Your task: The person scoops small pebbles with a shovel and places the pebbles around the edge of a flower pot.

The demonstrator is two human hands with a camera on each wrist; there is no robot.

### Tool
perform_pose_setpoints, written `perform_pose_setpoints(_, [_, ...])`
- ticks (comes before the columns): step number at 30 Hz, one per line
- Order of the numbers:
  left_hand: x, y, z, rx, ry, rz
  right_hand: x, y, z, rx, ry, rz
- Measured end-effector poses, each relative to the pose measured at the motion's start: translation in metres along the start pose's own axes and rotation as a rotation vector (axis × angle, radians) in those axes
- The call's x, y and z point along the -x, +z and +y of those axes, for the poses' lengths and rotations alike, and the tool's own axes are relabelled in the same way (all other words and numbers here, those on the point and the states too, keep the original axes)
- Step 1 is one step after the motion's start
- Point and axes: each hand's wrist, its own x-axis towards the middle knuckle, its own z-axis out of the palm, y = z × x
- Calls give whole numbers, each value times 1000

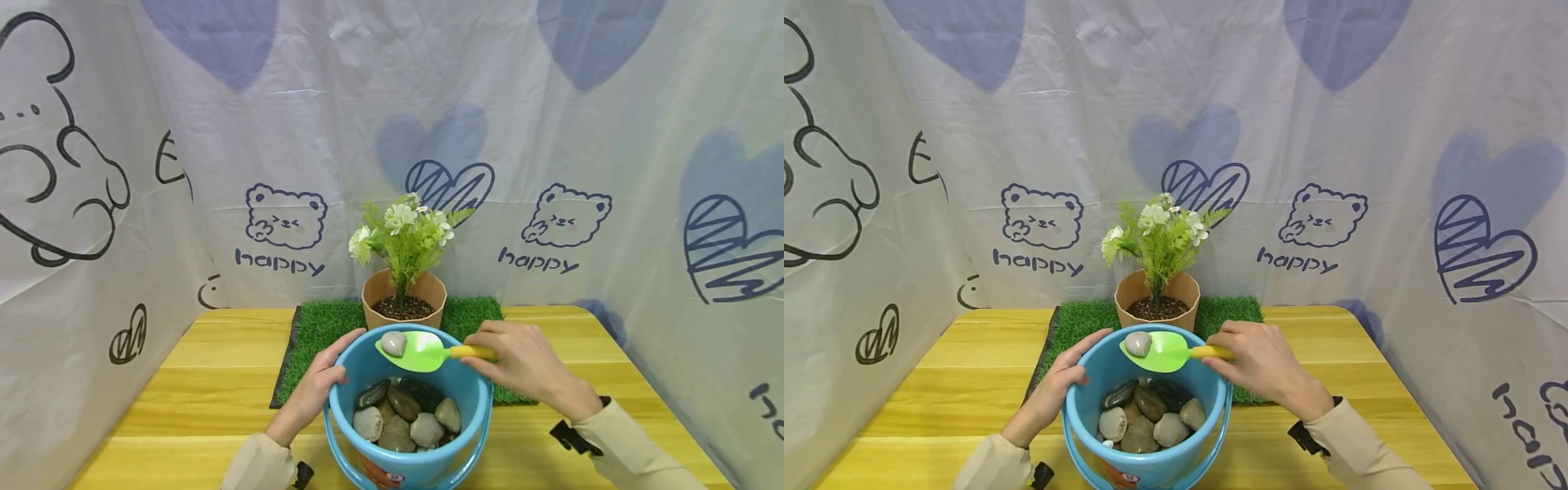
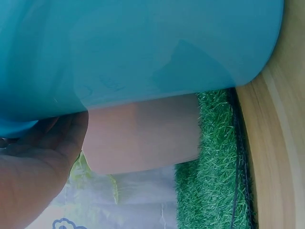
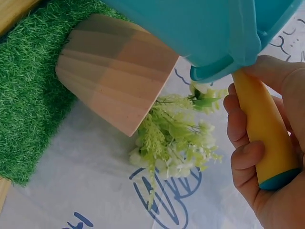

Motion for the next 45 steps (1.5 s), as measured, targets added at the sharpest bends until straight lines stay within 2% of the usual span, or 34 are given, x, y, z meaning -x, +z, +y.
perform_pose_setpoints(7, [0,0,0,-22,-3,8,-2,-4,2,-27,26,-16])
perform_pose_setpoints(17, [0,0,0,-25,-10,12,-10,-9,4,-59,50,5])
perform_pose_setpoints(31, [0,1,1,-5,-39,27,-21,-13,12,-28,97,21])
perform_pose_setpoints(45, [0,2,0,-2,-42,30,-44,-3,20,30,162,-76])
